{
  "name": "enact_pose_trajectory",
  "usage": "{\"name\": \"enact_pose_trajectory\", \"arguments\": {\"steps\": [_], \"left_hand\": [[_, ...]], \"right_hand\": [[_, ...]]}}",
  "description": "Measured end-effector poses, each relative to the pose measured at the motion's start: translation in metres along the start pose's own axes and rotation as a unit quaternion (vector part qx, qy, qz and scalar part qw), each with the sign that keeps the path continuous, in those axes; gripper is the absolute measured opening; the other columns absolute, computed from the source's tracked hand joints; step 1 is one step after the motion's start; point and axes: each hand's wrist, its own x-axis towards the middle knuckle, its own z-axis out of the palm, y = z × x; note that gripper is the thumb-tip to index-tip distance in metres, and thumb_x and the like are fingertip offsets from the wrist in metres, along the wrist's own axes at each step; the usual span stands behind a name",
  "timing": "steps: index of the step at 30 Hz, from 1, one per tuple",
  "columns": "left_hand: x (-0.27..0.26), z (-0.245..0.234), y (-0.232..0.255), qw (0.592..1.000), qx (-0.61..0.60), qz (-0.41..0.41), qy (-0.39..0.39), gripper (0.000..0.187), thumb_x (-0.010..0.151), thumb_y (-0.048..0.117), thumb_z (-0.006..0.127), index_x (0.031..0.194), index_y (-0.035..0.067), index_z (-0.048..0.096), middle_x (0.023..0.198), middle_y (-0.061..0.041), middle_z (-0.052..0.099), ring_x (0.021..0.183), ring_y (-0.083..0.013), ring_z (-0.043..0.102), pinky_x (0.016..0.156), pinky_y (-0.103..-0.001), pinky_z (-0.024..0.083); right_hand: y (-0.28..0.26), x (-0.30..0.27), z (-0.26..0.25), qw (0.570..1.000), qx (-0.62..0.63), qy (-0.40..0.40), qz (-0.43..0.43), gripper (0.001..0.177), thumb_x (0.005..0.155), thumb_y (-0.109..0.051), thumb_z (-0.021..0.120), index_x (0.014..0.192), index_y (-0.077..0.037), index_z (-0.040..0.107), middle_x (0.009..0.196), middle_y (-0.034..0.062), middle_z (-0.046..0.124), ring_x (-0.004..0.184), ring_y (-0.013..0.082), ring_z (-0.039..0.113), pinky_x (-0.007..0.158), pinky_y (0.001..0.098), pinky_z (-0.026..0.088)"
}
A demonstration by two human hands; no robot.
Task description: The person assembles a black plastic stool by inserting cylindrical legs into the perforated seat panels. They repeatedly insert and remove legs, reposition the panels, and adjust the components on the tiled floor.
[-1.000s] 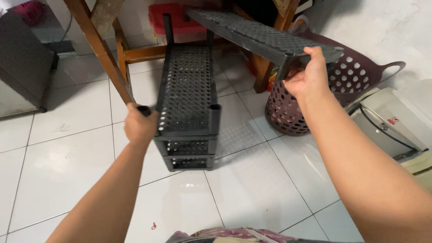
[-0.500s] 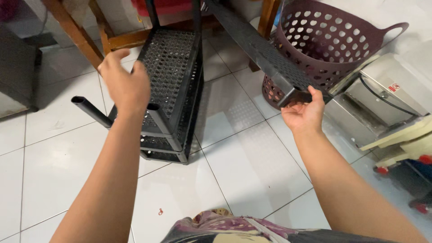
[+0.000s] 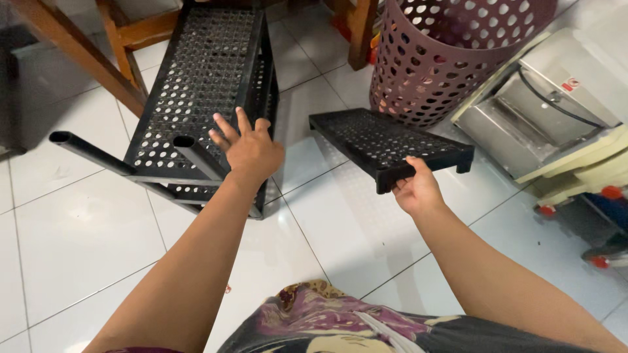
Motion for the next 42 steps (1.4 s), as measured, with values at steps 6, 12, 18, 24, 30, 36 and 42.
{"name": "enact_pose_trajectory", "arguments": {"steps": [6,12,18,24,30,36,42], "left_hand": [[-0.01,0.013,-0.032,0.993,0.103,-0.054,-0.028,0.064,0.087,0.023,0.053,0.15,0.015,0.038,0.169,-0.025,0.005,0.142,-0.071,-0.003,0.116,-0.068,-0.006],[-0.025,0.007,-0.055,0.992,0.088,-0.089,-0.031,0.082,0.088,0.028,0.053,0.161,0.02,0.018,0.167,-0.023,0.01,0.144,-0.0671,0.003,0.118,-0.066,-0.006],[-0.047,0.009,-0.075,0.987,0.121,-0.1,-0.043,0.085,0.088,0.03,0.054,0.163,0.019,0.016,0.168,-0.021,0.014,0.144,-0.0672,0.007,0.119,-0.065,-0.007],[-0.042,-0.003,-0.075,0.982,0.073,-0.149,-0.088,0.086,0.092,0.037,0.056,0.164,0.021,0.012,0.17,-0.018,0.008,0.148,-0.0634,0.006,0.121,-0.068,-0.002],[-0.002,0.0,-0.09,0.967,0.043,-0.217,-0.128,0.095,0.093,0.028,0.06,0.164,0.025,-0.004,0.172,-0.013,-0.003,0.151,-0.0581,0.004,0.119,-0.071,0.015],[0.02,0.018,-0.116,0.959,0.139,-0.213,-0.122,0.096,0.096,0.025,0.061,0.166,0.028,-0.005,0.172,-0.019,0.001,0.146,-0.0632,0.014,0.114,-0.072,0.025],[0.006,0.027,-0.127,0.961,0.19,-0.177,-0.09,0.092,0.098,0.025,0.06,0.166,0.026,-0.001,0.171,-0.02,0.003,0.141,-0.0674,0.021,0.108,-0.076,0.027]], "right_hand": [[0.019,0.019,-0.005,0.979,-0.133,0.083,0.131,0.039,0.099,-0.02,0.058,0.135,-0.006,0.053,0.133,0.0082,0.065,0.126,0.0243,0.064,0.113,0.045,0.046],[0.032,0.051,-0.004,0.952,-0.174,0.152,0.2,0.04,0.101,-0.018,0.057,0.137,-0.002,0.053,0.137,0.0139,0.062,0.13,0.0274,0.061,0.115,0.0464,0.044],[0.052,0.105,-0.044,0.962,-0.158,0.117,0.189,0.038,0.1,-0.004,0.049,0.136,0.003,0.044,0.139,0.0248,0.051,0.135,0.0391,0.054,0.117,0.0553,0.039],[0.05,0.129,-0.06,0.959,-0.217,0.087,0.158,0.04,0.095,0.003,0.047,0.134,0.011,0.046,0.126,0.0236,0.056,0.125,0.0388,0.058,0.114,0.0559,0.045],[0.026,0.111,-0.031,0.95,-0.274,0.065,0.135,0.049,0.093,0.005,0.046,0.142,0.004,0.042,0.126,0.0215,0.056,0.122,0.0372,0.061,0.112,0.0541,0.048],[0.012,0.085,0.013,0.934,-0.339,0.02,0.109,0.066,0.093,0.004,0.046,0.155,-0.016,0.035,0.14,0.0183,0.049,0.127,0.0402,0.06,0.109,0.0529,0.049],[0.01,0.063,0.06,0.893,-0.444,-0.025,0.065,0.062,0.093,-0.007,0.054,0.153,-0.015,0.041,0.148,0.0149,0.048,0.124,0.0371,0.063,0.102,0.0502,0.054]]}}
